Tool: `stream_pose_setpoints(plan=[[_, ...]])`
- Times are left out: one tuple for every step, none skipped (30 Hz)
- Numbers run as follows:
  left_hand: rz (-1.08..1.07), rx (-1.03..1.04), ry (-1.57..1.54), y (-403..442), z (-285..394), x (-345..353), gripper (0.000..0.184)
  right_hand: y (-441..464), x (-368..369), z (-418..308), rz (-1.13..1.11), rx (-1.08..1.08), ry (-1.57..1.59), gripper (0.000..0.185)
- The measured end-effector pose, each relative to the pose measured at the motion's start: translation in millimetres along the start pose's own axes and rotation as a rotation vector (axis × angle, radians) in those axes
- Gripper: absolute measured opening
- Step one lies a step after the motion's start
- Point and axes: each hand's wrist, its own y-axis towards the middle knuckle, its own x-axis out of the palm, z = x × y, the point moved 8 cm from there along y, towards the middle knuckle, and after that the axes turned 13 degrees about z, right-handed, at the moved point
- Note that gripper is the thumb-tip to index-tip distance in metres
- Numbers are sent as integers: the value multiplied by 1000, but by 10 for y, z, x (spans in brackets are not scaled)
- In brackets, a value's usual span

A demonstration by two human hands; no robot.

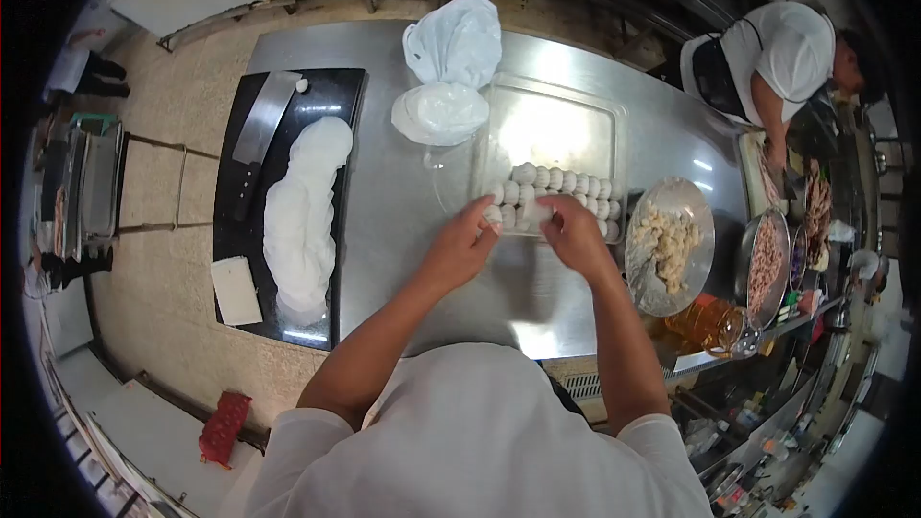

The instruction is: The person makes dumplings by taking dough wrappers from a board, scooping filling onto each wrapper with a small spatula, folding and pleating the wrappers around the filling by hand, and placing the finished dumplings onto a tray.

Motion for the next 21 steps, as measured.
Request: stream_pose_setpoints(plan=[[107, -68, 76, 69, -143, -43, 48, 164, 43, -33, -15, -4, -1, 39], [210, -137, 154, 103, -281, -103, 45, 318, 83, -84, -13, -31, -16, 39], [215, -146, 151, 128, -429, -62, 45, 460, 118, -127, -8, -56, -32, 39], [245, -96, 140, 167, -506, -35, 44, 592, 184, -117, -16, -57, -34, 39], [273, -45, 131, 183, -575, -14, 43, 697, 236, -247, 21, -258, -63, 37], [276, -48, 131, 192, -579, -12, 43, 751, 282, -348, 59, -460, -89, 35], [273, -112, 73, 184, -602, -9, 43, 825, 350, -271, 54, -460, -88, 35], [269, -176, 16, 170, -626, -3, 43, 876, 539, -122, -82, -422, -245, 33], [268, -180, 17, 151, -624, -2, 43, 882, 675, -19, -217, -379, -401, 31], [280, -174, 21, 134, -614, -10, 42, 898, 683, 0, -220, -377, -399, 31], [297, -167, 24, 137, -604, -23, 42, 918, 707, 39, -263, -353, -399, 30], [303, -171, 26, 138, -634, -17, 42, 931, 734, 48, -307, -331, -399, 30], [313, -180, 17, 126, -665, -5, 42, 953, 740, 35, -312, -332, -395, 30], [320, -184, 7, 122, -689, 5, 41, 991, 732, 33, -321, -312, -380, 30], [317, -181, 9, 124, -687, 12, 41, 1015, 714, 52, -325, -291, -367, 29], [324, -169, 16, 129, -676, 10, 41, 1020, 689, 60, -319, -290, -367, 29], [333, -159, 25, 125, -666, 4, 41, 1028, 654, 66, -288, -281, -370, 30], [334, -155, 27, 121, -663, 6, 41, 1036, 619, 64, -259, -274, -372, 30], [316, -172, 8, 125, -671, 22, 41, 1022, 598, 47, -257, -282, -370, 30], [305, -189, -7, 124, -683, 17, 41, 973, 617, 37, -295, -292, -402, 30], [329, -188, 4, 107, -706, 6, 41, 926, 655, 3, -337, -312, -431, 31]])
